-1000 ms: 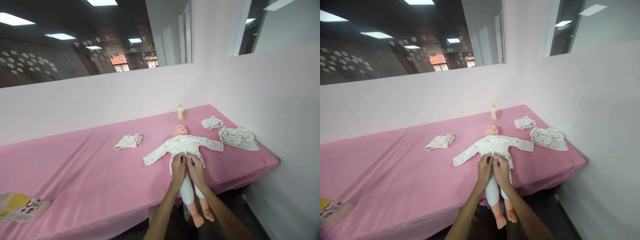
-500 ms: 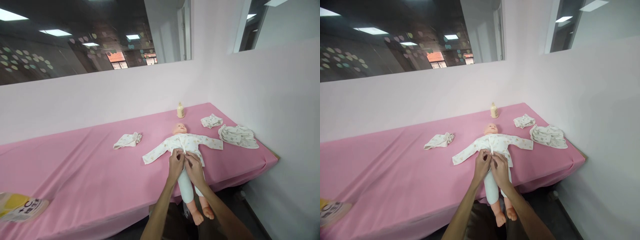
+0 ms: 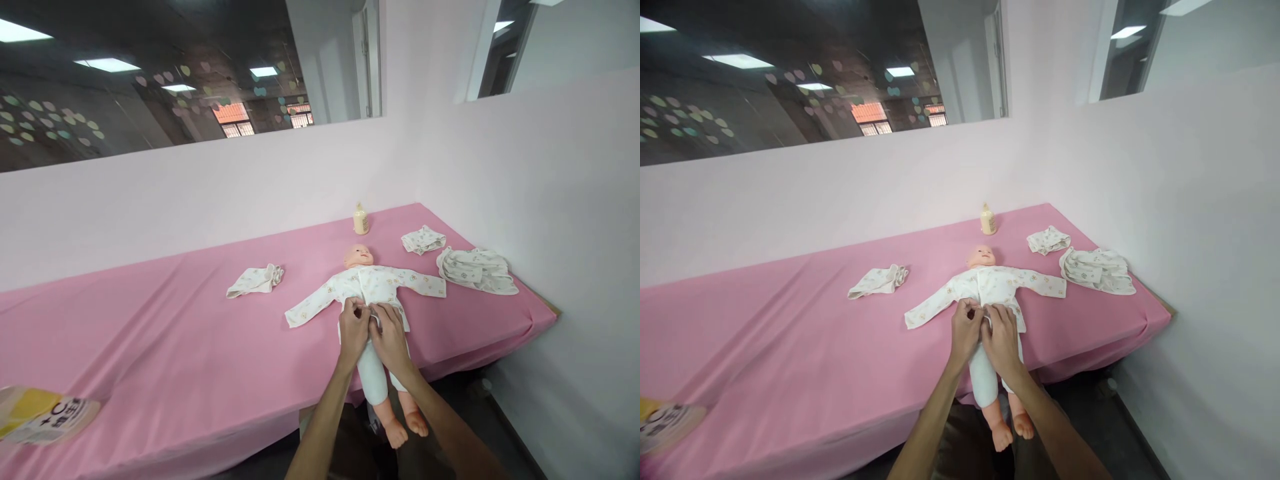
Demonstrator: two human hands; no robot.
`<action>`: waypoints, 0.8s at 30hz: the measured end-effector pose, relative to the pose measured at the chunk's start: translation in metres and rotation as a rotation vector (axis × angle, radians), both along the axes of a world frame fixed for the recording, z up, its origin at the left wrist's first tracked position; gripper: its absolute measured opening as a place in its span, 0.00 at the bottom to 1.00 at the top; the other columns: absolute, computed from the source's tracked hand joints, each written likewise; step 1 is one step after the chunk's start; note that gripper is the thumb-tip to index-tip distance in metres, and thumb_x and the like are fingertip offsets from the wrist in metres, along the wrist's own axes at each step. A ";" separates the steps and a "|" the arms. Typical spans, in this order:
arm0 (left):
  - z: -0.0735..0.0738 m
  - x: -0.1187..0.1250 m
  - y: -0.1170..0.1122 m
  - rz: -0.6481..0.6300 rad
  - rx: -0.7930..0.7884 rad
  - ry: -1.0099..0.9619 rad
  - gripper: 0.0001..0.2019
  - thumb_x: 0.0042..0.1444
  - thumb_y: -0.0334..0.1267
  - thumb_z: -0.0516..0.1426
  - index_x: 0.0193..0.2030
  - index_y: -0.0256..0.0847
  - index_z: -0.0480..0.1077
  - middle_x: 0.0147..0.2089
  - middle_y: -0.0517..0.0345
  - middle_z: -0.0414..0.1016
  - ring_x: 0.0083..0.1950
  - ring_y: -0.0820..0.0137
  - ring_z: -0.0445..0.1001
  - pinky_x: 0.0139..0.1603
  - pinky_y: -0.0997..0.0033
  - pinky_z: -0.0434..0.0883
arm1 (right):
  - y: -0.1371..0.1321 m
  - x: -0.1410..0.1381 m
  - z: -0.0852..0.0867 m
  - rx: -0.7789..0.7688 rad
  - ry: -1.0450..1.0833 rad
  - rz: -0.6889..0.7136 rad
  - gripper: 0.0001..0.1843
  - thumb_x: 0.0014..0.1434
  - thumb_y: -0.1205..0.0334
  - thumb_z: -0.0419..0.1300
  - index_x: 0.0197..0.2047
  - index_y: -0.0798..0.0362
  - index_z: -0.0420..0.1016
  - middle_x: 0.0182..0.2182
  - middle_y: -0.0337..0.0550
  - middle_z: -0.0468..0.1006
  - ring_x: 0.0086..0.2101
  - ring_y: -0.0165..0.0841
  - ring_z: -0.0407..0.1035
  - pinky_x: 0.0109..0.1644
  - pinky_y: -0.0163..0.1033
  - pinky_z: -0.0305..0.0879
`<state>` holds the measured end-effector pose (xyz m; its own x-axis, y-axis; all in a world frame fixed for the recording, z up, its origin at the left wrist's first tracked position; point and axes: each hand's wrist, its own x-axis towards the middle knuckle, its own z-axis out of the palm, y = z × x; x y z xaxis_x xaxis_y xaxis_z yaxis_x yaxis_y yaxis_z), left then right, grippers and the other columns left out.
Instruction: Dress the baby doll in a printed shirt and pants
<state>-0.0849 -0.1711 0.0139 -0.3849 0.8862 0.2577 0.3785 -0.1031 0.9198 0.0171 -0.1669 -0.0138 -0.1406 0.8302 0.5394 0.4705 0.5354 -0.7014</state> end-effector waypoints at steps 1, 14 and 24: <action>0.001 0.000 -0.001 0.005 0.004 -0.006 0.03 0.55 0.37 0.53 0.36 0.42 0.63 0.33 0.61 0.71 0.35 0.70 0.71 0.38 0.70 0.68 | 0.000 0.000 0.000 0.002 -0.003 0.000 0.18 0.62 0.68 0.48 0.52 0.52 0.72 0.45 0.49 0.75 0.47 0.43 0.66 0.55 0.53 0.62; -0.002 -0.001 0.004 0.015 0.025 -0.134 0.02 0.52 0.33 0.53 0.30 0.42 0.61 0.30 0.65 0.64 0.31 0.74 0.65 0.34 0.75 0.64 | -0.004 0.001 -0.001 0.016 0.041 0.040 0.12 0.63 0.67 0.50 0.43 0.52 0.74 0.43 0.48 0.73 0.46 0.40 0.66 0.53 0.49 0.62; -0.014 -0.007 -0.024 -0.021 -0.001 0.107 0.12 0.59 0.43 0.54 0.46 0.41 0.68 0.46 0.52 0.73 0.48 0.64 0.73 0.51 0.61 0.69 | -0.014 0.011 -0.012 0.036 0.073 -0.040 0.12 0.62 0.64 0.53 0.48 0.51 0.72 0.45 0.48 0.74 0.48 0.40 0.67 0.54 0.51 0.65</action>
